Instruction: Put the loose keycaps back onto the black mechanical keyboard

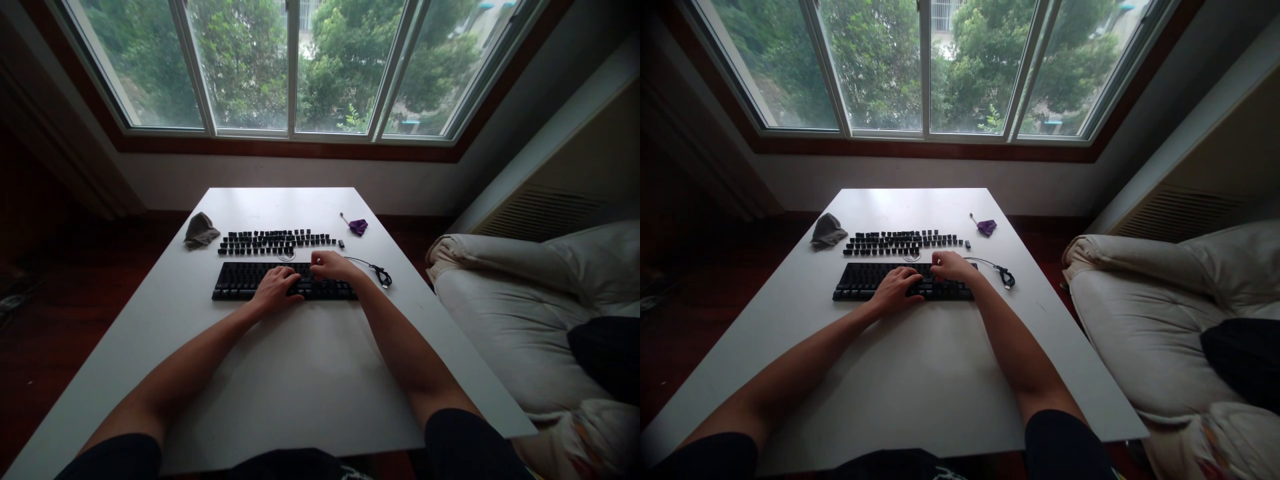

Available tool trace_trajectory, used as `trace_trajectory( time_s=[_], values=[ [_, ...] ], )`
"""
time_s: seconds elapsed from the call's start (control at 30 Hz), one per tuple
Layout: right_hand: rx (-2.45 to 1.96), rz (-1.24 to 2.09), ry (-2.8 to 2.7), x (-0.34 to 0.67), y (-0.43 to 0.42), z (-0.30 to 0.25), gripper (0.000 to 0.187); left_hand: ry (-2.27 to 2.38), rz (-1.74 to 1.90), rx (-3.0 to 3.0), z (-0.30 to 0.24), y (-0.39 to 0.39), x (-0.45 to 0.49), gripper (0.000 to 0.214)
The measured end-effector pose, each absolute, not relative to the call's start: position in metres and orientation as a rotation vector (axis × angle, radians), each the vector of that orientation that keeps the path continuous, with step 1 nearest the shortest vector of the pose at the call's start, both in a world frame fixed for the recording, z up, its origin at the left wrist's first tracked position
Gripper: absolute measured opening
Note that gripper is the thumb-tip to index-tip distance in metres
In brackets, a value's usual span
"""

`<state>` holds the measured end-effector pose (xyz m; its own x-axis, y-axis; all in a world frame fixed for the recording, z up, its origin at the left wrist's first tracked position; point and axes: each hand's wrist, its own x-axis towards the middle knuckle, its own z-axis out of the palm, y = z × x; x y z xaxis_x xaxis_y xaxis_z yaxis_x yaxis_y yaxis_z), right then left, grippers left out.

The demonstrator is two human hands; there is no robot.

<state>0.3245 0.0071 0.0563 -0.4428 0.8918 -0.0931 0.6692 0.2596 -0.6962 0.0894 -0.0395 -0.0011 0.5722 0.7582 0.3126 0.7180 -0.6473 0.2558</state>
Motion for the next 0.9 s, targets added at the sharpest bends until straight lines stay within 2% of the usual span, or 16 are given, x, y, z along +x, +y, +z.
trace_trajectory(
  time_s=[0.2,0.53,0.73,0.9],
  values=[
    [-1.44,1.016,-2.14,0.324,0.009,0.054,0.007,1.277,0.631,2.672,-0.001,-0.039,0.087,0.052],
    [-1.484,0.787,-2.149,0.323,0.011,0.054,0.007,1.279,0.623,2.665,0.0,-0.039,0.087,0.053],
    [-1.45,0.877,-2.128,0.314,0.006,0.055,0.007,1.269,0.624,2.687,-0.002,-0.038,0.087,0.054],
    [-1.554,0.791,-2.119,0.304,0.002,0.053,0.01,1.277,0.626,2.699,-0.002,-0.038,0.087,0.055]
  ],
)
